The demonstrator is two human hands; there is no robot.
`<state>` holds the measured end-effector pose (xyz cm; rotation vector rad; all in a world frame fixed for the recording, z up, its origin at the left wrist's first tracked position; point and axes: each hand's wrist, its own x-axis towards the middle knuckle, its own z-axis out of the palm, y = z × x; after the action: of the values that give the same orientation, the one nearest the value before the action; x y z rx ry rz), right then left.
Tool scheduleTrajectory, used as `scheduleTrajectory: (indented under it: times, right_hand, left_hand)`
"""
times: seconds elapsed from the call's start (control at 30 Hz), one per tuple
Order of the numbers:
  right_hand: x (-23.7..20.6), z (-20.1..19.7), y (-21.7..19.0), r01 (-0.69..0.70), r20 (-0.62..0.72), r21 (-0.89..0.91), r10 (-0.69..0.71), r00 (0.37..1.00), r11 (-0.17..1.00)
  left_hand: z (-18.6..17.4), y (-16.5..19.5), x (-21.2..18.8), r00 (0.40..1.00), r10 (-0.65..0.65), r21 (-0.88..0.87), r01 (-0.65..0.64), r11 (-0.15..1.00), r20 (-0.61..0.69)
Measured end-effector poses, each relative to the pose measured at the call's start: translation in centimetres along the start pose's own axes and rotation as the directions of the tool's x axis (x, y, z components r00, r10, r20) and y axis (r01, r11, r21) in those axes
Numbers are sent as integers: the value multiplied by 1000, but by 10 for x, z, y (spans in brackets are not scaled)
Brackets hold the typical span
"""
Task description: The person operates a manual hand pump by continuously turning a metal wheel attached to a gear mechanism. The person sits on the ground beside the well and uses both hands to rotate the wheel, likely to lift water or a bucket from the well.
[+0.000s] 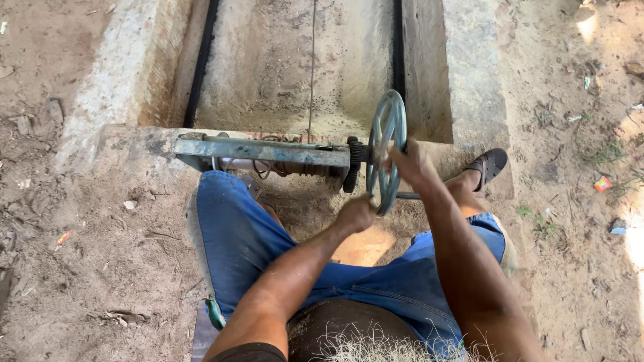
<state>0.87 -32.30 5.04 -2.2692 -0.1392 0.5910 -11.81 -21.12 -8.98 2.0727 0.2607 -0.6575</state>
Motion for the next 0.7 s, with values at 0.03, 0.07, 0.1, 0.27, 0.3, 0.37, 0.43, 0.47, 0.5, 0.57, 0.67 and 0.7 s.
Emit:
scheduleTrajectory:
  times: [0.03,0.07,0.1,0.27,0.3,0.37,0.43,0.47,0.5,0.57,0.67,0.7]
  right_hand:
    - [-4,5,14,49,6,-9,-49,999,999]
    - [-10,11,32,66,47,64,-69,996,996]
    - [-15,17,50,84,82,137,-95,992,987]
    - [-24,60,128,286,146,-49,-277,950,957]
    - [-25,67,139,218,182,-237,-177,967,947]
    - [-24,72,155,257,240,-467,-159,958,846]
    - [-19,63,157,353,316,-579,-197,928,735]
    - [-14,54,155,329,315,-600,-164,935,729]
    - [-7,41,154,262,256,-559,-137,957,786]
    - [7,10,136,124,125,-380,-82,989,917]
    - [20,-28,89,46,-7,70,-45,999,997]
    - [22,-35,69,53,-27,163,-49,998,985]
  left_hand:
    - [-11,5,4,998,17,-73,-22,997,-61]
    - [-22,10,8,979,76,-176,-110,978,-187]
    - [-34,18,13,940,121,-263,-210,942,-318]
    - [-92,84,51,891,145,-287,-287,914,-430]
    - [-99,99,57,889,160,-262,-292,920,-430]
    - [-98,115,58,924,153,-207,-236,950,-350]
    - [-93,120,56,977,95,-118,-119,986,-192]
    - [-88,115,51,969,131,-113,-157,981,-211]
    - [-77,107,44,960,165,-106,-193,976,-226]
    - [-56,91,31,951,221,-60,-239,969,-214]
    - [-26,65,13,948,271,-3,-275,961,-167]
    - [-18,58,7,944,285,-10,-291,957,-168]
